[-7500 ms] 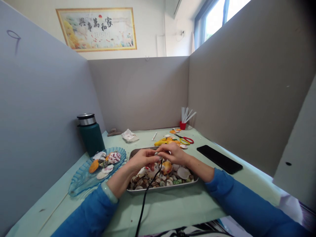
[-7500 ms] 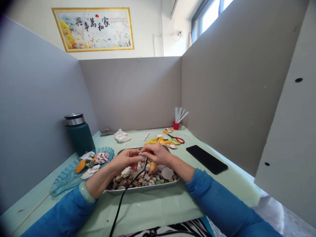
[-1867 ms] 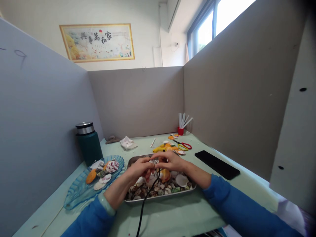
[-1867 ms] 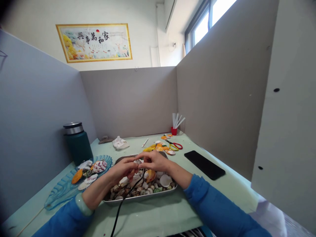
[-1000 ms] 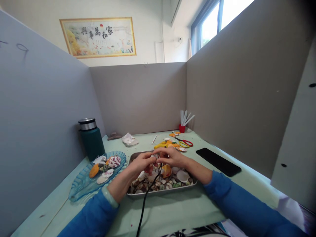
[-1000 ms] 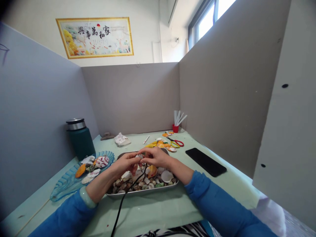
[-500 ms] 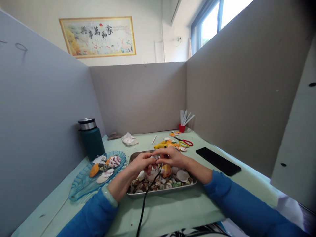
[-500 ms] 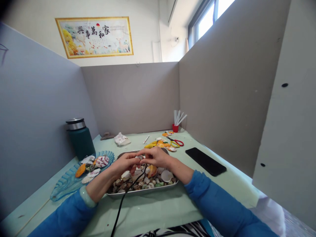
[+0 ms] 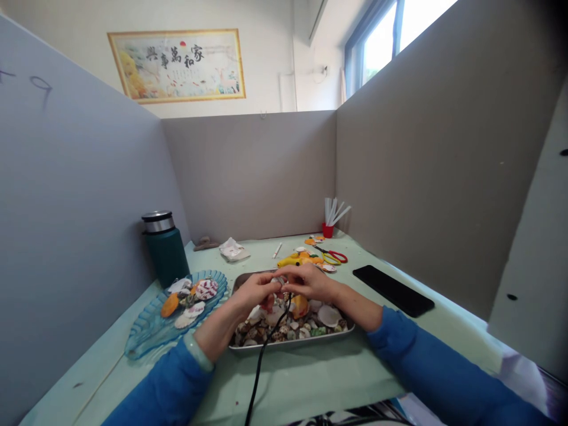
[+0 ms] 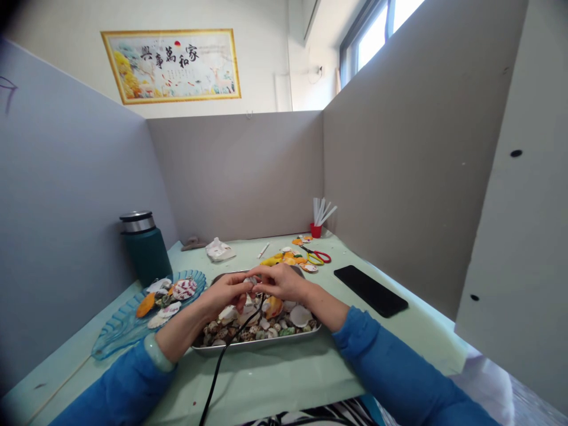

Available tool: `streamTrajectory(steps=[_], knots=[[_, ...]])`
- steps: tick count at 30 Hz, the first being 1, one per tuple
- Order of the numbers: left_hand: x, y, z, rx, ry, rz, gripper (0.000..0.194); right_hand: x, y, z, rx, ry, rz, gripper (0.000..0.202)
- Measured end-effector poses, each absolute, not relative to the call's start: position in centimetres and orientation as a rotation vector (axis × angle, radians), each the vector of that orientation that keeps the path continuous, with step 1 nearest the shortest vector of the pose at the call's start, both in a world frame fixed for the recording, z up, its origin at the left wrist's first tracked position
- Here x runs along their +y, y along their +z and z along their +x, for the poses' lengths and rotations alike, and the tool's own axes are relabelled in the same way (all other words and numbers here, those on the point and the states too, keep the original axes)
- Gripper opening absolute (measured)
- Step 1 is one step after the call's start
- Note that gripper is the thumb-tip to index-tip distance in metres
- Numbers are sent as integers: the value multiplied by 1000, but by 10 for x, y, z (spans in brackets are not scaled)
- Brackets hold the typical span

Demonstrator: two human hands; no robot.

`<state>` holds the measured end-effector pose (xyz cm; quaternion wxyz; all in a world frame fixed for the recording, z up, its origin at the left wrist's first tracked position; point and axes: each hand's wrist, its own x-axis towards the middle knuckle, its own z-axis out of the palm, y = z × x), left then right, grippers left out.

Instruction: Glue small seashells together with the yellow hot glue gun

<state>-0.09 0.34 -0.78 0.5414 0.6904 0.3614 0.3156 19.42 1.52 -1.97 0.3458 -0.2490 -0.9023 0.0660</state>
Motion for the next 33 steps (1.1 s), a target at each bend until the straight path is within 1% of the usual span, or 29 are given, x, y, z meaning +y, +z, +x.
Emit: streamTrajectory(steps=[3, 7, 12, 17, 23, 29, 33], knots=[[3, -7, 0, 840, 740, 1630, 30, 15, -20, 194, -2325, 194, -639, 43], [4, -8, -1, 829, 729, 1610, 32, 15, -19, 194, -2323, 196, -624, 40], [2, -6, -2, 815, 731, 1587, 41, 16, -19, 194, -2310, 206, -655, 36], [4, -8, -2, 809, 740, 1600, 39, 17, -20, 194, -2300, 252, -636, 37], [5, -10, -3, 801, 750, 1604, 38, 16, -21, 194, -2297, 309, -651, 42], [2, -6, -2, 844, 749, 1606, 42, 19, -23, 195, -2303, 300, -604, 39], [1, -5, -2, 868, 733, 1608, 40, 18, -22, 194, -2308, 309, -609, 39]])
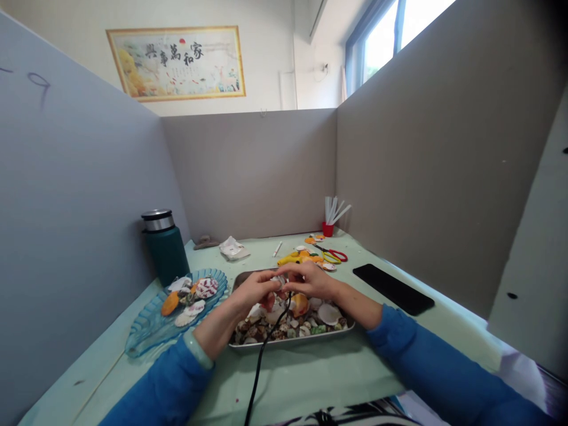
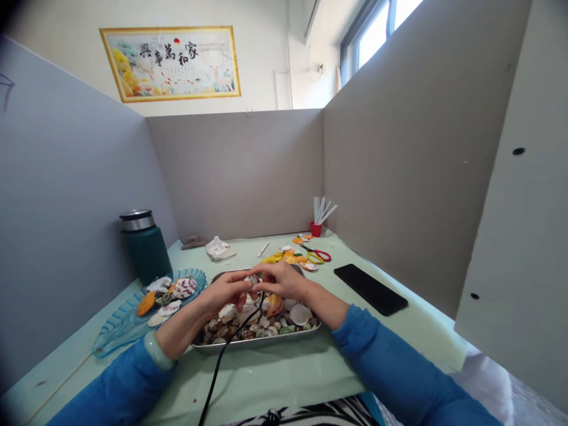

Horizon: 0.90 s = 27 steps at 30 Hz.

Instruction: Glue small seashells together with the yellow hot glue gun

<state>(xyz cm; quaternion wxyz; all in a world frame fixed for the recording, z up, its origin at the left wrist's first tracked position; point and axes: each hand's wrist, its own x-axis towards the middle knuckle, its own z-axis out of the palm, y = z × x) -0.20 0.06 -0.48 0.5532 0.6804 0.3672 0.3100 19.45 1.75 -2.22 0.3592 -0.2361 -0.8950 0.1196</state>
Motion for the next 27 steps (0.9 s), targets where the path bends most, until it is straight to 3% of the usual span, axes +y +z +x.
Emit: streamTrajectory(steps=[27], knots=[[3, -7, -2, 893, 710, 1616, 29, 16, -20, 194, -2322, 300, -621, 38]])
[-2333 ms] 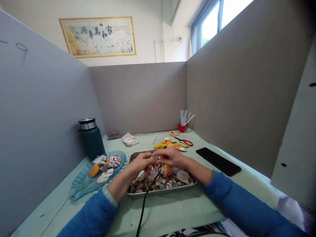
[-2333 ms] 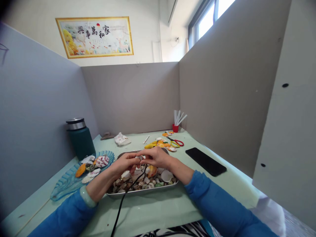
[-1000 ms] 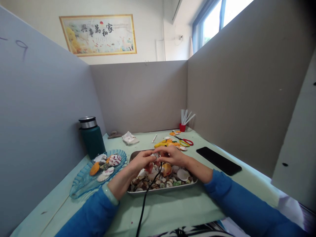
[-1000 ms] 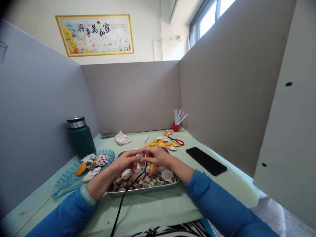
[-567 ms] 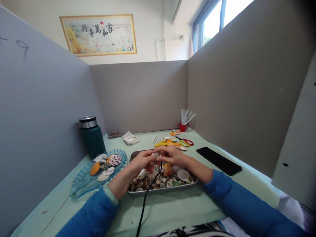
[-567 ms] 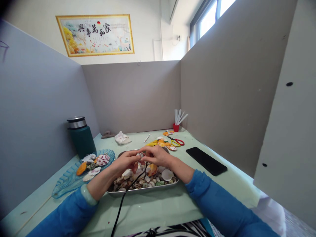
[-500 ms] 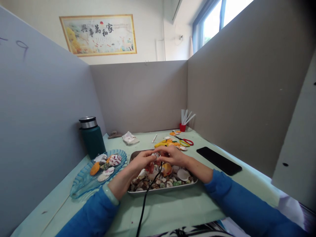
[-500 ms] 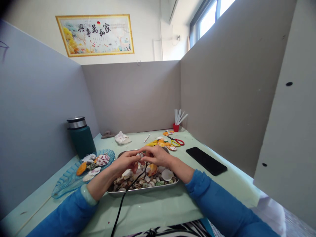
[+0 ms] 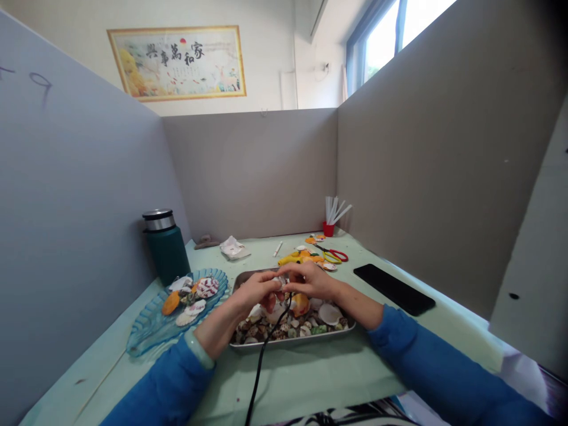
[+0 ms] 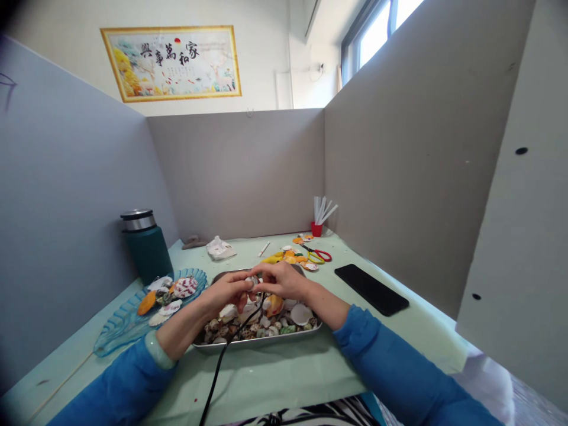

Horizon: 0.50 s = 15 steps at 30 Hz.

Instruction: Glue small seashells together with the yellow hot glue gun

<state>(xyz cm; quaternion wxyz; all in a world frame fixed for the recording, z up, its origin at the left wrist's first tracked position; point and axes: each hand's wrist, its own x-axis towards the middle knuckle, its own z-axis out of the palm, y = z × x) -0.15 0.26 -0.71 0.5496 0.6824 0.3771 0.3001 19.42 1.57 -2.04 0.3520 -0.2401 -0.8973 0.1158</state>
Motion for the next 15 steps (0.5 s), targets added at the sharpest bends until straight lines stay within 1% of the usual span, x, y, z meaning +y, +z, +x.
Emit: streamTrajectory(steps=[6, 15], knots=[[4, -8, -1, 827, 772, 1594, 38, 15, -20, 194, -2282, 264, -648, 37], [9, -13, -2, 779, 757, 1520, 39, 15, -20, 193, -2271, 241, -655, 36]])
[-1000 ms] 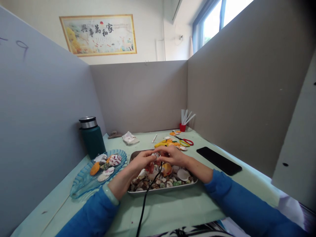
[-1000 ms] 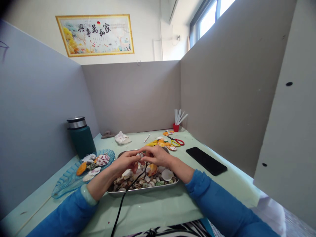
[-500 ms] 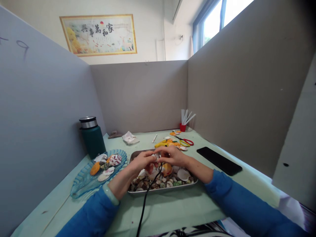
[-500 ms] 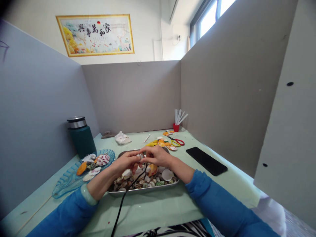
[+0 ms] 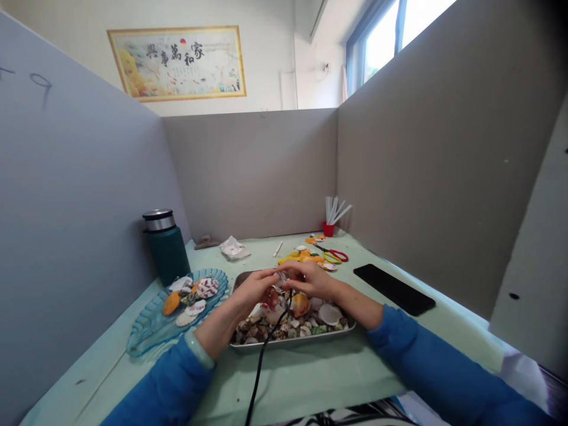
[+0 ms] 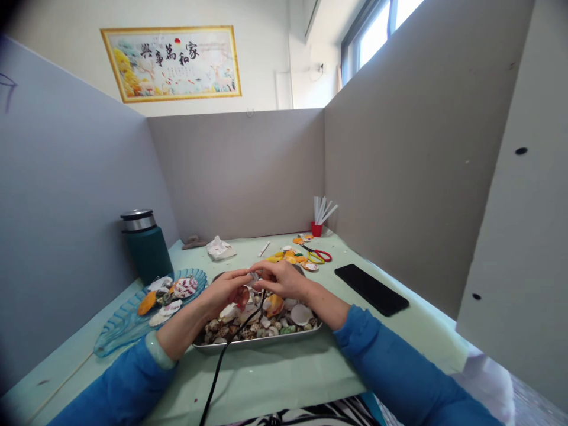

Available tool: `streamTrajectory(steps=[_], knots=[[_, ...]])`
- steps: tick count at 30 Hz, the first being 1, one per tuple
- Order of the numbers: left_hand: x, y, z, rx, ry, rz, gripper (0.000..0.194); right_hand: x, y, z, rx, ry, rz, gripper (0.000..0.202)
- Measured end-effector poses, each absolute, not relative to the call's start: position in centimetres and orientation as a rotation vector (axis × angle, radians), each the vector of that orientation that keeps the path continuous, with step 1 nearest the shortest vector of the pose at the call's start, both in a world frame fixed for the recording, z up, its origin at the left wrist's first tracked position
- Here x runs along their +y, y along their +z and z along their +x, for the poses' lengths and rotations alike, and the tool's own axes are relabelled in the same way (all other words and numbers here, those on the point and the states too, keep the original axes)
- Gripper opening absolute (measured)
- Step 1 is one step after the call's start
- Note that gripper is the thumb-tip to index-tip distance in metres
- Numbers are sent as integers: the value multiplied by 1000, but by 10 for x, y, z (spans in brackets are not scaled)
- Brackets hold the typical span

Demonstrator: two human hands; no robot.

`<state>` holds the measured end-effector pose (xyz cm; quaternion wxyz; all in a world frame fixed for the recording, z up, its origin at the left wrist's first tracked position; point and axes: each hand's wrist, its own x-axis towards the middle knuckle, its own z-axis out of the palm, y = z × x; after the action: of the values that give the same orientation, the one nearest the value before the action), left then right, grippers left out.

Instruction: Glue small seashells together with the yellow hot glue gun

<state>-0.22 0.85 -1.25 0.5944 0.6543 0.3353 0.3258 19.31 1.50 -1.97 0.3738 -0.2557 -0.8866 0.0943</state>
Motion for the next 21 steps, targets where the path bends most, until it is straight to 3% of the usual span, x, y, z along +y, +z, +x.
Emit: streamTrajectory(steps=[21], knots=[[4, -8, 0, 813, 782, 1525, 34, 15, -18, 193, -2261, 106, -639, 37]])
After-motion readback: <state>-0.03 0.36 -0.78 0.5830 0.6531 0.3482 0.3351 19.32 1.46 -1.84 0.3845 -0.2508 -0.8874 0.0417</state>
